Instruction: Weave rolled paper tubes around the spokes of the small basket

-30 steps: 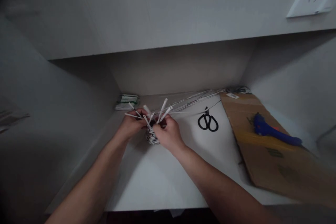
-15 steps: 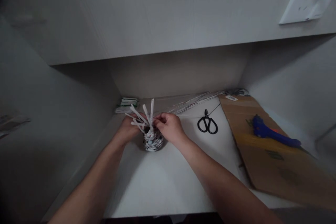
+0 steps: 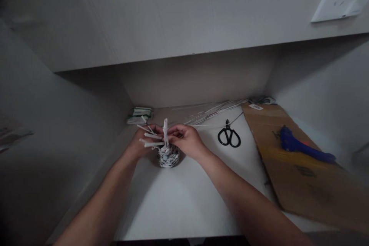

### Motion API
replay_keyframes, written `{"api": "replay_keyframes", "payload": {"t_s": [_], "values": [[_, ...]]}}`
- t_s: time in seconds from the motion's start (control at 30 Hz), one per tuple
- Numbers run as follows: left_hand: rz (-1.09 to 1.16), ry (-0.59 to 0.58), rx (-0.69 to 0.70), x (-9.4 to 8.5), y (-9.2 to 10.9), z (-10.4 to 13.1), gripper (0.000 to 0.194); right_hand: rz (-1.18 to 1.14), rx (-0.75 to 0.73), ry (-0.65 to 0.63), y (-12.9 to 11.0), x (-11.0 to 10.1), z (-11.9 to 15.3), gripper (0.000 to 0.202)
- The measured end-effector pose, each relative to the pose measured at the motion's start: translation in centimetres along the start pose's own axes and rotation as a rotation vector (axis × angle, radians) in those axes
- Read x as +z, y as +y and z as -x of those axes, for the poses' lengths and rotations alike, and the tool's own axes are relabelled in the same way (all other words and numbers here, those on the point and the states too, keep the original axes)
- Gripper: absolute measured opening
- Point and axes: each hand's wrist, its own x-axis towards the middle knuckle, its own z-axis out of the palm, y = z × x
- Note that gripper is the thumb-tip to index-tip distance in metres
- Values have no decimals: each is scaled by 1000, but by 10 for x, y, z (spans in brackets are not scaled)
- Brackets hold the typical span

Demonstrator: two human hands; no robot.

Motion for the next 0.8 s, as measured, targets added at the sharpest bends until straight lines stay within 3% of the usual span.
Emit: {"api": "replay_keyframes", "payload": {"t_s": [0.1,0.23,0.3,0.37,0.47,0.53,0.8], "values": [[-43,-9,4,-1,1,0,18,36,-49,-66,-5,-3,1,25],[-116,-23,71,-2,0,-1,14,313,-181,-120,-18,-3,6,19],[-105,-20,99,-2,-4,-3,11,418,-228,-93,-20,-1,9,13],[-106,-8,107,-2,-9,-5,12,417,-221,12,-14,4,12,10],[-134,5,124,-3,-13,-6,15,181,-120,228,0,14,13,10],[-152,-5,158,-2,-13,-5,14,-29,-26,306,7,20,12,12],[-50,10,139,6,-6,-1,10,-503,189,352,2,24,12,27]]}}
